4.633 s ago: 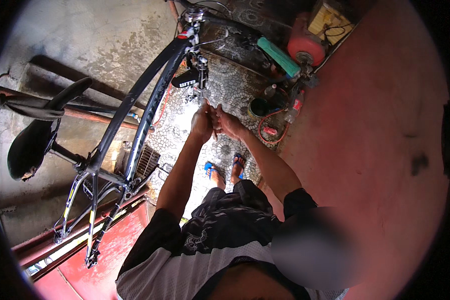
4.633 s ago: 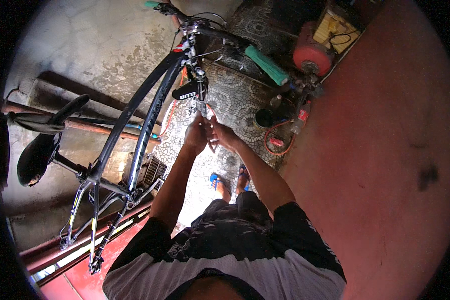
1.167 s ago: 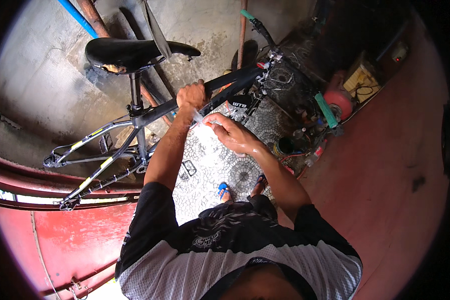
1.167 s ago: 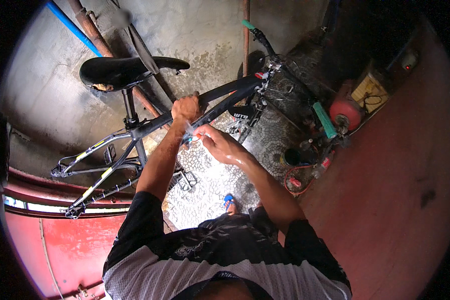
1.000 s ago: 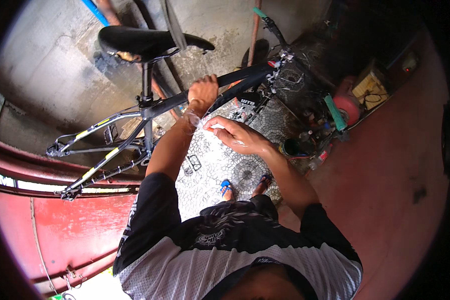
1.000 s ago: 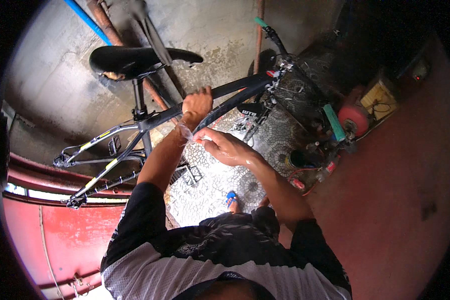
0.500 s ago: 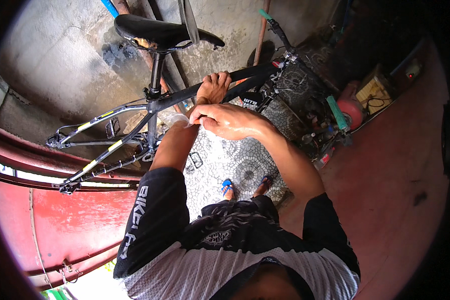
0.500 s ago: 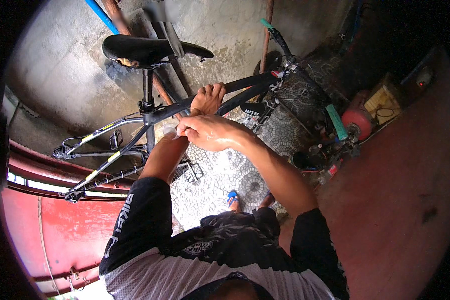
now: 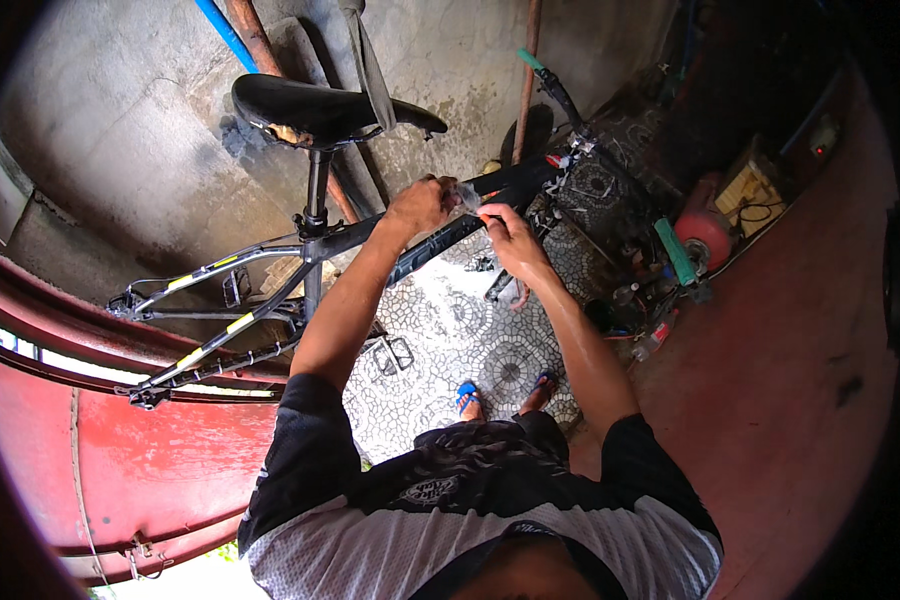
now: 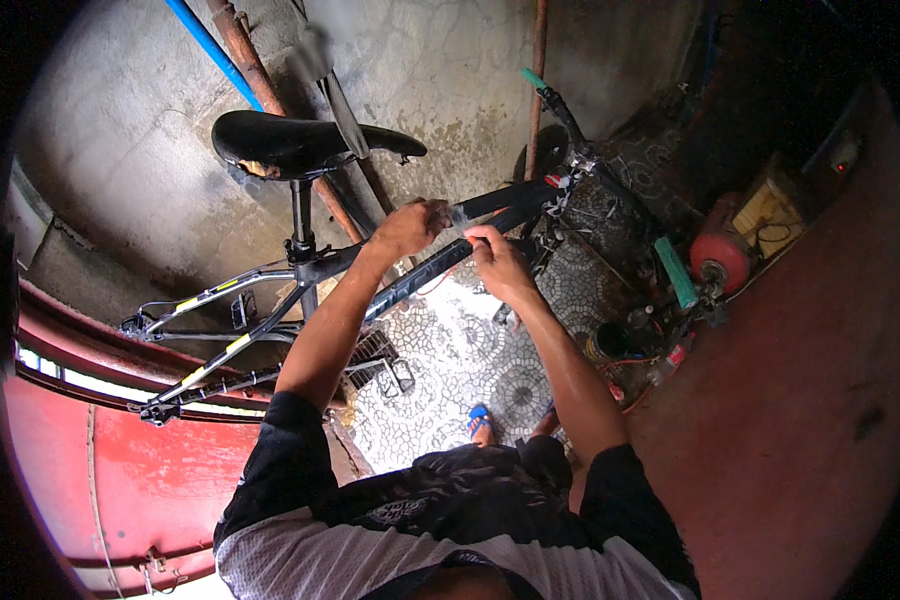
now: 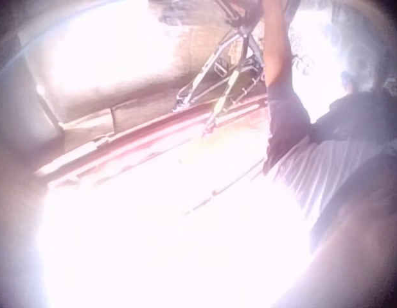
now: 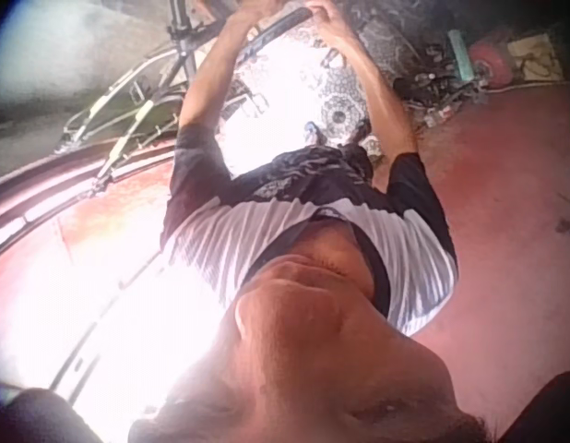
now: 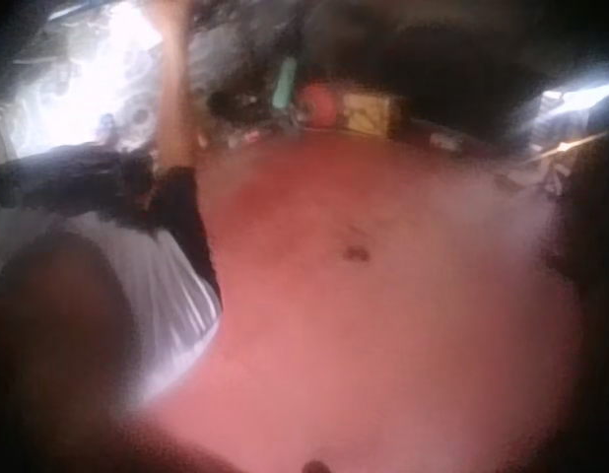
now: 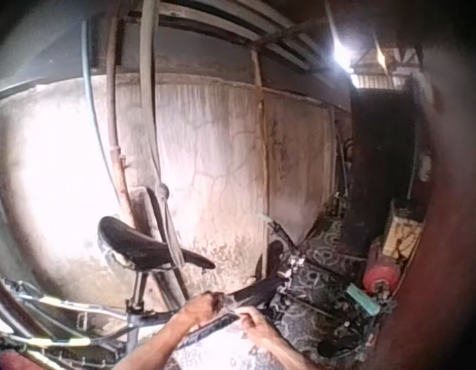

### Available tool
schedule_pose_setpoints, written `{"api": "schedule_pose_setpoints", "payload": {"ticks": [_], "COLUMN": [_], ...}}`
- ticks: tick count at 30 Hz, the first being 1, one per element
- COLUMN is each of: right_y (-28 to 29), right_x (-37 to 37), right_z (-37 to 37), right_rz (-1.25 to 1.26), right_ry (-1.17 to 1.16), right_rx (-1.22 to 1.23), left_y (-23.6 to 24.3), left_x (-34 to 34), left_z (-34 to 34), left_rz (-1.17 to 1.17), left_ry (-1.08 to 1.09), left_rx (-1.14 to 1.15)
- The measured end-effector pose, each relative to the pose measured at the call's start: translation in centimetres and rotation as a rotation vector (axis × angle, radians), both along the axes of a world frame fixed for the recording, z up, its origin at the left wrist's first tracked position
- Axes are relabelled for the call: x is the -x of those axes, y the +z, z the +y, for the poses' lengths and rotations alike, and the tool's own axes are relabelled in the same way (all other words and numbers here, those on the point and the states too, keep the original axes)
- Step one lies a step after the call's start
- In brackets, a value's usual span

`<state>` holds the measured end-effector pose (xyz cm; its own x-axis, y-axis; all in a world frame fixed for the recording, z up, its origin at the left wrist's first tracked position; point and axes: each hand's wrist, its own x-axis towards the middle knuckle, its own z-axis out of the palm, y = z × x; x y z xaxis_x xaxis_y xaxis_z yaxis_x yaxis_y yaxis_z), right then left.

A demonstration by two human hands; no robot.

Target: The person scrubs a bicycle frame and handlebars with a soapy sponge, rinses with a hose, and wipes components with a cloth. The person handles the front fork, handlebars, and frame, using a sponge, hose, and cloth to clean the bicycle in a tiled outdoor area.

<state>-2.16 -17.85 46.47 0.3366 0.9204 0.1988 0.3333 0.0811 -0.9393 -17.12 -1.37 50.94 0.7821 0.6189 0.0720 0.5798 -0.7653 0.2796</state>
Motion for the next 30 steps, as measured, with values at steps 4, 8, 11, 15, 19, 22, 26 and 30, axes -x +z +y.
{"api": "schedule_pose_setpoints", "payload": {"ticks": [4,8,11,15,19,22,26,30], "right_y": [0.7,4.5,8.2,12.0,13.8,14.5,15.3,16.6], "right_x": [0.6,4.2,7.6,10.0,10.1,10.1,11.6,12.9], "right_z": [-1.8,-2.8,-2.2,-1.2,-1.4,-1.6,-1.3,-1.4], "right_rz": [0.391,0.231,0.106,0.009,0.065,-0.002,-0.029,-0.152], "right_ry": [0.079,0.329,0.312,0.331,0.306,0.262,0.342,0.429], "right_rx": [0.203,-0.083,-0.313,-0.499,-0.442,-0.441,-0.269,-0.272], "left_y": [0.1,0.0,-0.6,0.1,4.6,9.6,13.8,12.6], "left_x": [1.2,1.4,2.3,4.7,7.9,12.8,14.8,11.4], "left_z": [-1.4,-1.5,-2.1,-4.8,-8.4,-9.9,-7.9,-3.3], "left_rz": [0.272,0.442,0.321,-0.053,-0.128,-0.395,-0.672,-0.985], "left_ry": [0.16,0.197,0.201,0.05,0.207,0.28,0.452,0.197], "left_rx": [-0.131,-0.06,-0.016,-0.233,-0.056,-0.019,-0.448,0.133]}}
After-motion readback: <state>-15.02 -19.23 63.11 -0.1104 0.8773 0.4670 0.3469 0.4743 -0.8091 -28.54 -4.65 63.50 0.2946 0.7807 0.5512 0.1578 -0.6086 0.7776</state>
